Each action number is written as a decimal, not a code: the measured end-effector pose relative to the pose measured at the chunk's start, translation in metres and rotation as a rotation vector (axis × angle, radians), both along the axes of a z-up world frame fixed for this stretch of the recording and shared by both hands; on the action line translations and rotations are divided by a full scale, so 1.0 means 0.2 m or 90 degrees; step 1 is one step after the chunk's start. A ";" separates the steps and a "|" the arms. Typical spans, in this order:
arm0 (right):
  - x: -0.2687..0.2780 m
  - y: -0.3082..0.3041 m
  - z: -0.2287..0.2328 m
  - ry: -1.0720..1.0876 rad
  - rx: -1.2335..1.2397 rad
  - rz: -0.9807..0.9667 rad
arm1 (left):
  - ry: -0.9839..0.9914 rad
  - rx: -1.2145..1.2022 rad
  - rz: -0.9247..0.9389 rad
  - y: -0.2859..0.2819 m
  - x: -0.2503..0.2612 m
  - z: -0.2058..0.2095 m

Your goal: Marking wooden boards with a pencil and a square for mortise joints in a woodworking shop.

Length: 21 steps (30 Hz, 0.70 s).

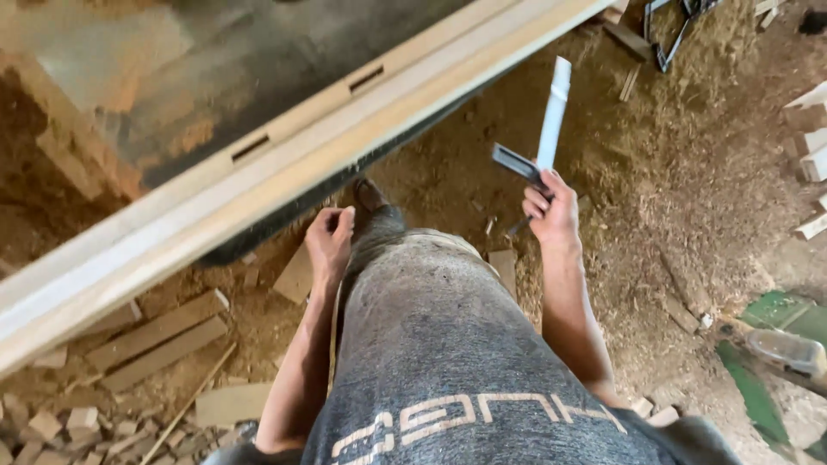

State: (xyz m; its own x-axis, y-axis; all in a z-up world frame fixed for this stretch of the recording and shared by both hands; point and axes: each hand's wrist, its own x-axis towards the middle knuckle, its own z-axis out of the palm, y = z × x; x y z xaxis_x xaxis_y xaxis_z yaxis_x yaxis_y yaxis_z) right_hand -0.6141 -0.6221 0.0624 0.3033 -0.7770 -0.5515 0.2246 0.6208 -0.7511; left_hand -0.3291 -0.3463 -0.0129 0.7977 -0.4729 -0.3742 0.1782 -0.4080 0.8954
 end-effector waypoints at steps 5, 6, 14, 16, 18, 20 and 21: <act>0.67 -0.40 0.07 -0.032 -0.036 0.044 | -0.069 -0.082 0.146 -0.16 0.29 -0.02; 0.78 -0.43 0.07 -0.001 -0.080 0.064 | -0.088 -0.081 0.194 -0.16 0.33 0.06; 1.40 -0.99 -0.28 0.060 0.004 0.171 | -0.168 -0.007 0.538 0.08 0.60 0.18; 1.51 -1.06 -0.23 0.161 0.010 0.183 | -0.191 0.016 0.717 0.25 0.64 0.03; 1.46 -1.26 -0.37 0.234 -0.006 0.227 | -0.112 0.062 0.820 0.38 0.70 0.03; 1.39 -1.34 -0.33 0.304 -0.028 0.262 | -0.030 0.099 0.915 0.44 0.77 0.17; 1.34 -1.33 -0.22 0.312 -0.061 0.207 | 0.075 0.079 0.953 0.43 0.80 0.31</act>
